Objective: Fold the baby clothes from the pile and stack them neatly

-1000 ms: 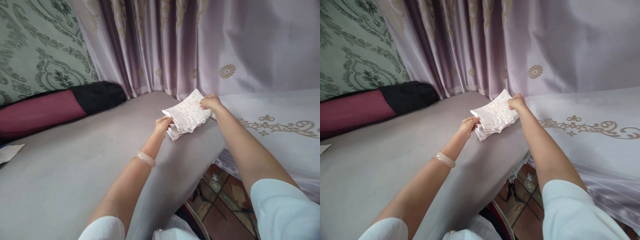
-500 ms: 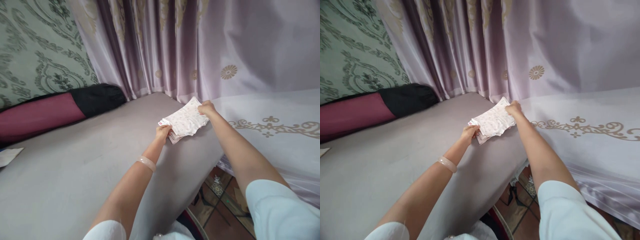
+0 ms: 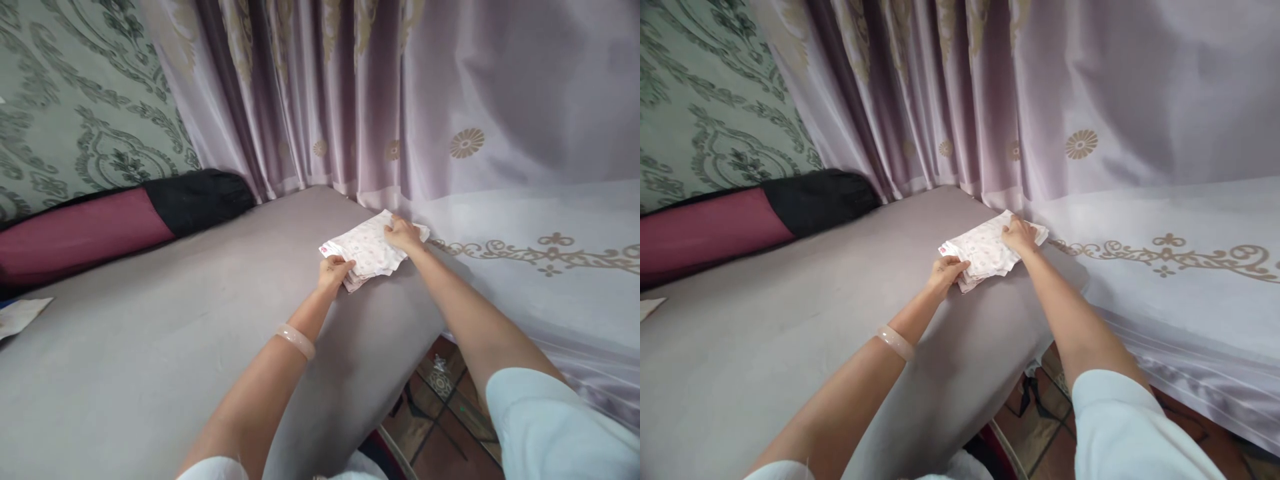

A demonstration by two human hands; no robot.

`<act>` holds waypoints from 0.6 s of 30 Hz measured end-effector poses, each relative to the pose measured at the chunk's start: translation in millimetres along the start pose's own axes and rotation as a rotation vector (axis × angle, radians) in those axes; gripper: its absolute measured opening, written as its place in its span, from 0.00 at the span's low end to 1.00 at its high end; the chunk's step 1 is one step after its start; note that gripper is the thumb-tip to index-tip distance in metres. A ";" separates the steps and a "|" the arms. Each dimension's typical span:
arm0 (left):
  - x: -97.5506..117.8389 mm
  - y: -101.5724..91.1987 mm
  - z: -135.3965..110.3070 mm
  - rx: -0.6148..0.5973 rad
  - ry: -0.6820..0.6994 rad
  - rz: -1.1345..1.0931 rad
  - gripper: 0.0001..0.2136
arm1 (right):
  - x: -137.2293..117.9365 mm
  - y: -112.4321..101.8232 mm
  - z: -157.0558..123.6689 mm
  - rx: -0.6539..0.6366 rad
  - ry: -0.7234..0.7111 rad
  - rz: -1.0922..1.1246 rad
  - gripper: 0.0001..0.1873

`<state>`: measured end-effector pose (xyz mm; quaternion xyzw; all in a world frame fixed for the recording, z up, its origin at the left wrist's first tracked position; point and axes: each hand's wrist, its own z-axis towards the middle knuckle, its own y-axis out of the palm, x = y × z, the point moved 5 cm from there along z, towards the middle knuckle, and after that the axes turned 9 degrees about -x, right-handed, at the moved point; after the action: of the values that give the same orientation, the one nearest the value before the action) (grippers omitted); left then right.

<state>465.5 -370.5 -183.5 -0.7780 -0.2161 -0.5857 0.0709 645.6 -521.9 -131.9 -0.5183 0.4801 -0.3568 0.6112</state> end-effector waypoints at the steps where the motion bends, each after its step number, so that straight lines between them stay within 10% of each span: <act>1: -2.1 0.2 0.7 -0.003 0.009 -0.009 0.11 | -0.5 3.6 -0.9 0.006 -0.023 -0.021 0.22; 18: -21.6 -14.5 -16.2 -0.096 0.109 -0.210 0.13 | -13.7 16.6 -13.2 -0.053 0.019 -0.008 0.32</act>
<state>440.4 -368.9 -201.0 -0.7206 -0.2639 -0.6410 -0.0167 628.0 -509.5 -145.2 -0.5330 0.4930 -0.3513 0.5912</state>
